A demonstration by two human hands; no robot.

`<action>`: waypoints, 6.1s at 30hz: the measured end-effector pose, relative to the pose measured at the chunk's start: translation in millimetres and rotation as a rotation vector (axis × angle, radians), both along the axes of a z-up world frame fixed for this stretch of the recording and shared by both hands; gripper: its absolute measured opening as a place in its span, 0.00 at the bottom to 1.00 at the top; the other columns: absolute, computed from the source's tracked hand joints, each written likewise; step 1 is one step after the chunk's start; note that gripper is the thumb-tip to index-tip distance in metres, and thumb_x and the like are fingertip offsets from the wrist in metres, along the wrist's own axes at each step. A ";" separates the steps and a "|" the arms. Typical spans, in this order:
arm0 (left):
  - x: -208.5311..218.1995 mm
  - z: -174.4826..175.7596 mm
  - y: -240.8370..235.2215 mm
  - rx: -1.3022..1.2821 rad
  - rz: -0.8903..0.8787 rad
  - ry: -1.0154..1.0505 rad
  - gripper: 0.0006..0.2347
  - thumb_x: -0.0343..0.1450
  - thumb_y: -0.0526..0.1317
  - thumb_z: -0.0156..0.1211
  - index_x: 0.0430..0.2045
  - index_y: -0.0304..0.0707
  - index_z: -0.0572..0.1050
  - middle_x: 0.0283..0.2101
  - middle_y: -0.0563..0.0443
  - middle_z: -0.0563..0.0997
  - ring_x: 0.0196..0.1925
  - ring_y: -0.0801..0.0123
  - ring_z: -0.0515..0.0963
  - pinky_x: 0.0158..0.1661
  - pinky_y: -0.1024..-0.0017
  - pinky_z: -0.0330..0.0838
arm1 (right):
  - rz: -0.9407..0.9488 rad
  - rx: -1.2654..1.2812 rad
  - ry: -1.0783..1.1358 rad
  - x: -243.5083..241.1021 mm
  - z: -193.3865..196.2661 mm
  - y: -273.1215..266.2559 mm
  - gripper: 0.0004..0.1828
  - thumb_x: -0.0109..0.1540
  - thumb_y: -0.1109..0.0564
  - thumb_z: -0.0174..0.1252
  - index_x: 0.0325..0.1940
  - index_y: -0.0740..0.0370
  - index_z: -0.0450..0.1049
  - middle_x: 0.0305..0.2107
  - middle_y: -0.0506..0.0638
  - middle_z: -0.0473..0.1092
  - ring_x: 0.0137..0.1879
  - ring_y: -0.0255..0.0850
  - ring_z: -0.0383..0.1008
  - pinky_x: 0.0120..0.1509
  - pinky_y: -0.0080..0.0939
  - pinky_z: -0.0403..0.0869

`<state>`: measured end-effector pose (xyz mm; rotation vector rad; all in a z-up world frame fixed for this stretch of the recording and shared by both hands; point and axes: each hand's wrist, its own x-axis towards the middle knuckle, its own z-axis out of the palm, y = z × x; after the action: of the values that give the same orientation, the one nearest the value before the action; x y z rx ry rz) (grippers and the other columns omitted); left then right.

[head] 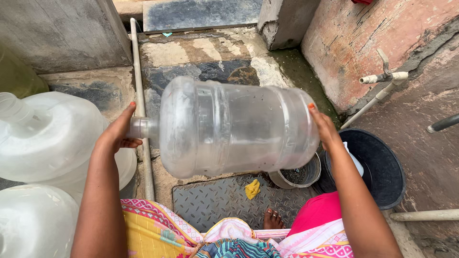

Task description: The person holds a large transparent water dispenser and shakes it to dislodge debris. They pour out the dirty water and rinse the dispenser by filling it with water from a tap using a jug, then shaking and pouring it out again.

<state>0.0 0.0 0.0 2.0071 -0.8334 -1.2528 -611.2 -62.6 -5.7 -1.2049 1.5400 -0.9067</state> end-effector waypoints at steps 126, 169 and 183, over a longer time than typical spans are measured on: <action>14.7 -3.1 0.5 0.034 -0.067 0.095 0.34 0.74 0.68 0.41 0.36 0.25 0.74 0.27 0.37 0.78 0.19 0.64 0.76 0.23 0.70 0.75 | 0.029 -0.155 0.400 -2.3 14.7 6.1 0.54 0.54 0.19 0.50 0.57 0.73 0.74 0.45 0.67 0.77 0.51 0.55 0.79 0.58 0.48 0.73; 11.2 69.8 34.4 -1.295 -0.209 0.589 0.11 0.83 0.47 0.53 0.51 0.41 0.67 0.55 0.47 0.76 0.59 0.62 0.77 0.61 0.58 0.75 | -0.041 -0.952 -0.517 0.9 78.1 31.4 0.35 0.70 0.35 0.58 0.69 0.63 0.65 0.62 0.52 0.66 0.70 0.44 0.67 0.80 0.49 0.66; 11.3 24.8 12.9 -0.838 0.240 0.455 0.17 0.83 0.55 0.44 0.47 0.41 0.70 0.44 0.48 0.79 0.39 0.65 0.82 0.30 0.68 0.78 | -0.029 -0.833 -0.535 3.1 38.7 23.1 0.45 0.68 0.26 0.52 0.75 0.59 0.54 0.69 0.54 0.59 0.76 0.49 0.59 0.81 0.53 0.60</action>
<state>11.3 12.9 24.8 1.0623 -0.6977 -0.9382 -608.2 -39.5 33.0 -1.3266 0.7442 -1.8178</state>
